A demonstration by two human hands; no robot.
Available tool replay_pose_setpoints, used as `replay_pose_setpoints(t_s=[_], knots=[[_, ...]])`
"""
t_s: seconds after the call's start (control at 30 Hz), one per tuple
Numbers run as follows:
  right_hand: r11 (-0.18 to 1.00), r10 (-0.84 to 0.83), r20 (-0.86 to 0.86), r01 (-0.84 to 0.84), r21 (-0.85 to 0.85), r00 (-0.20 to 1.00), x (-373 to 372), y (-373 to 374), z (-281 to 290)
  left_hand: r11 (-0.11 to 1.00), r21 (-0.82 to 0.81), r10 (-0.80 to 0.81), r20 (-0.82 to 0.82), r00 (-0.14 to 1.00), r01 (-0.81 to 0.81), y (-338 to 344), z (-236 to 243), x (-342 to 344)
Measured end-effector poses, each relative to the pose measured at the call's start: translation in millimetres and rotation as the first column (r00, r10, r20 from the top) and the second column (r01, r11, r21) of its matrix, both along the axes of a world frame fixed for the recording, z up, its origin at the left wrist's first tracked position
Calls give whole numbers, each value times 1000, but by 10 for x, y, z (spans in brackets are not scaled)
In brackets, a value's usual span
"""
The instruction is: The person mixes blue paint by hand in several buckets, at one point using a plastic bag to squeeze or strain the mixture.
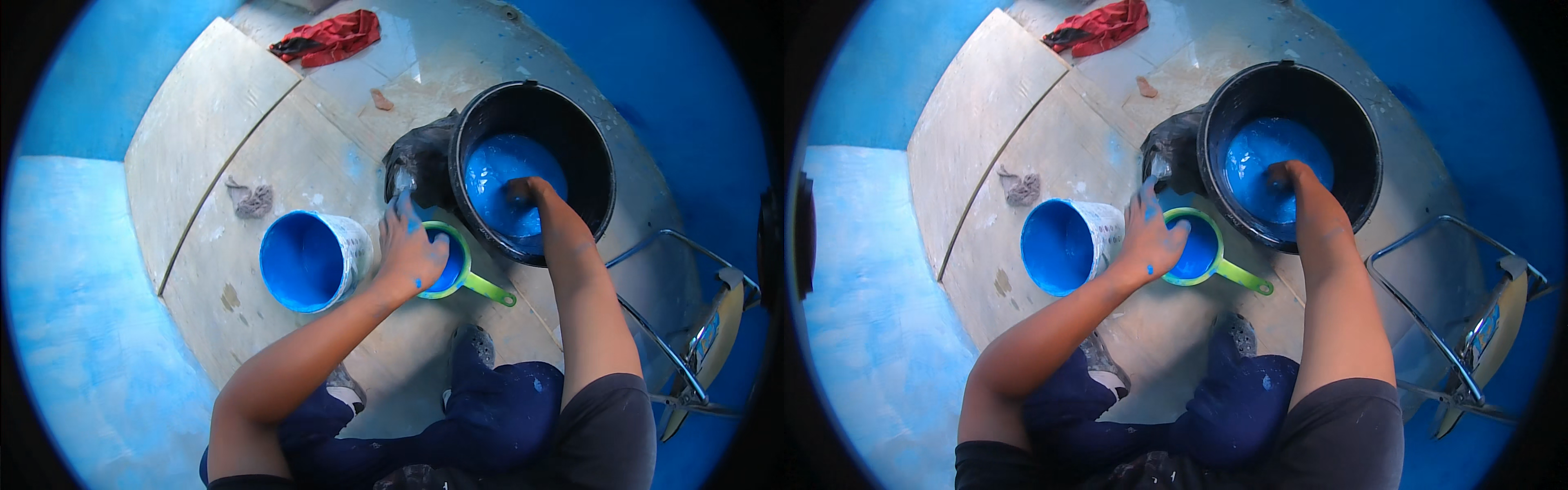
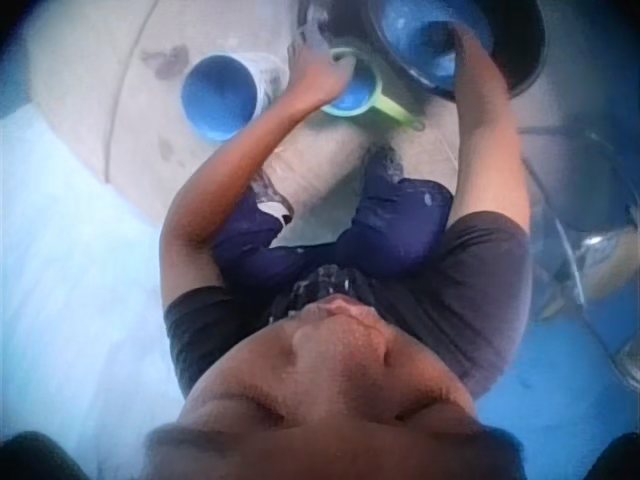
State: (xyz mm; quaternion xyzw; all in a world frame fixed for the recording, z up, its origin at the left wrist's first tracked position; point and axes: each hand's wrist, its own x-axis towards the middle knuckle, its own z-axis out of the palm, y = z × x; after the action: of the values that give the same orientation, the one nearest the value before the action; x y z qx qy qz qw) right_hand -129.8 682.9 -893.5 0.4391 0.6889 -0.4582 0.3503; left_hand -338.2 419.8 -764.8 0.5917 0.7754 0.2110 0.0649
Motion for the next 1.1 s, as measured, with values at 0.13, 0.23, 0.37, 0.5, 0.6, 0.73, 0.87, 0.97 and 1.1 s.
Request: replay_pose_setpoints(t_s=[0.13,0.23,0.37,0.5,0.6,0.73,0.87,0.97,1.1], knots=[[979,-201,-119,201,-6,972,154,10,228,909,185,-415,319,852,373,771,550,134],[939,-237,-222,281,197,946,75,-64,357,844,35,-525,266,809,536,1258,294,291],[824,-541,-437,556,-105,719,306,-216,743,775,-323,-557,57,829,543,1779,-180,549],[785,-560,-521,613,-88,644,754,-181,590,583,-460,-784,-104,612,670,2104,-428,966],[963,-120,-249,174,206,961,651,80,647,504,-544,-837,-115,535,671,2240,-750,1023],[910,-274,-36,271,315,961,623,345,233,465,-760,-643,62,764,453,2441,-979,1335],[870,-318,-156,353,345,935,406,205,22,469,-774,-463,194,865,425,2603,-1331,1282],[880,-242,-41,237,411,970,296,72,-250,433,-815,-300,272,915,384,2614,-1710,1219],[830,-87,169,-22,557,982,399,-112,-653,591,-774,19,295,955,227,2533,-1891,1503]])
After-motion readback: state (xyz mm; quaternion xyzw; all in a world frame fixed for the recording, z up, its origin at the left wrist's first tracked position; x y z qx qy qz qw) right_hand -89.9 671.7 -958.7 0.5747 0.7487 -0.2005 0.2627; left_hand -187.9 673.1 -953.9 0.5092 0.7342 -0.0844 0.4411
